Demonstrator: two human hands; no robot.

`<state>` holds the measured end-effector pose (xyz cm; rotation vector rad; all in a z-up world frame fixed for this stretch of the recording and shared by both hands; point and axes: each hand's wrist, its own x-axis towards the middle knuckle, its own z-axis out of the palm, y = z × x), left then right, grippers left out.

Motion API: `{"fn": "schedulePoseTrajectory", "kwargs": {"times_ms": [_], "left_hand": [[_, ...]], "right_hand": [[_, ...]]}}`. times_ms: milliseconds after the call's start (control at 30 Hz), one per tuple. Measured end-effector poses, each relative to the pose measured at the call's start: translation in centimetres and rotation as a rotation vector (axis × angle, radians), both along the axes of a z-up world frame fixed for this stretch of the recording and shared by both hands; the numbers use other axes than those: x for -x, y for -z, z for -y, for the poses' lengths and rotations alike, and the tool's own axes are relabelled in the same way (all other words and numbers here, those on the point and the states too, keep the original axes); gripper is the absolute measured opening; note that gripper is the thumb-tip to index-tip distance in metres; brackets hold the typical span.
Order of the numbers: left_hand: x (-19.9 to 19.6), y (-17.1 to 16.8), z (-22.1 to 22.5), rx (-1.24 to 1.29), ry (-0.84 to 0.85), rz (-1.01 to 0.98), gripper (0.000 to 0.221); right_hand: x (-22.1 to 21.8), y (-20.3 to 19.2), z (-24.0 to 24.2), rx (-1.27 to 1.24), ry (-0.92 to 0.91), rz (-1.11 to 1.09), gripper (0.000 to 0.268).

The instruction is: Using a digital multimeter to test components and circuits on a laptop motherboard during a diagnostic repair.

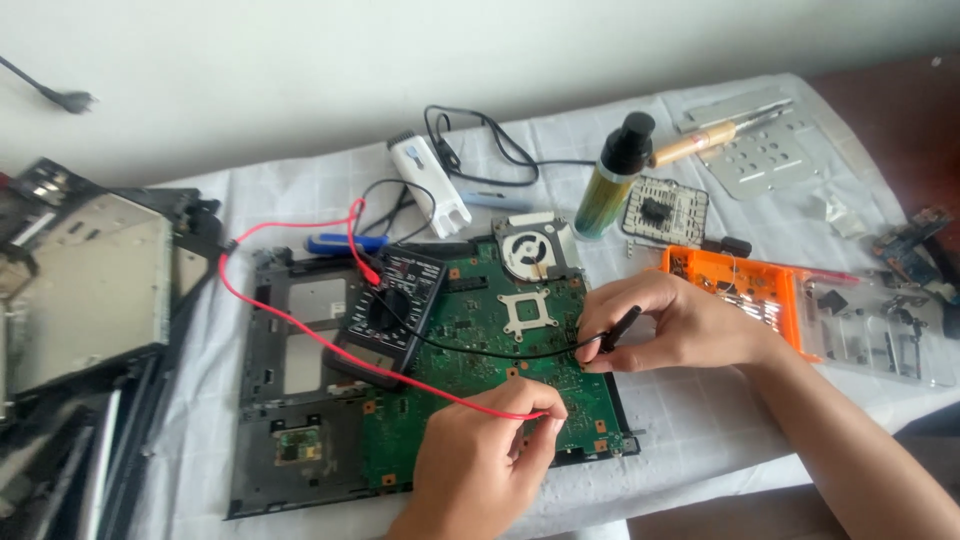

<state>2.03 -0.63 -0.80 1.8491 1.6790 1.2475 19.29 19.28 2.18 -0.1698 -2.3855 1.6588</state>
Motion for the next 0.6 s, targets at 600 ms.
{"fn": "schedulePoseTrajectory", "kwargs": {"times_ms": [600], "left_hand": [[12.4,-2.9,3.0,-0.142,-0.468,0.009,0.03]], "right_hand": [[2.8,-3.5,-1.1,0.005,0.156,-0.135,0.011]]}}
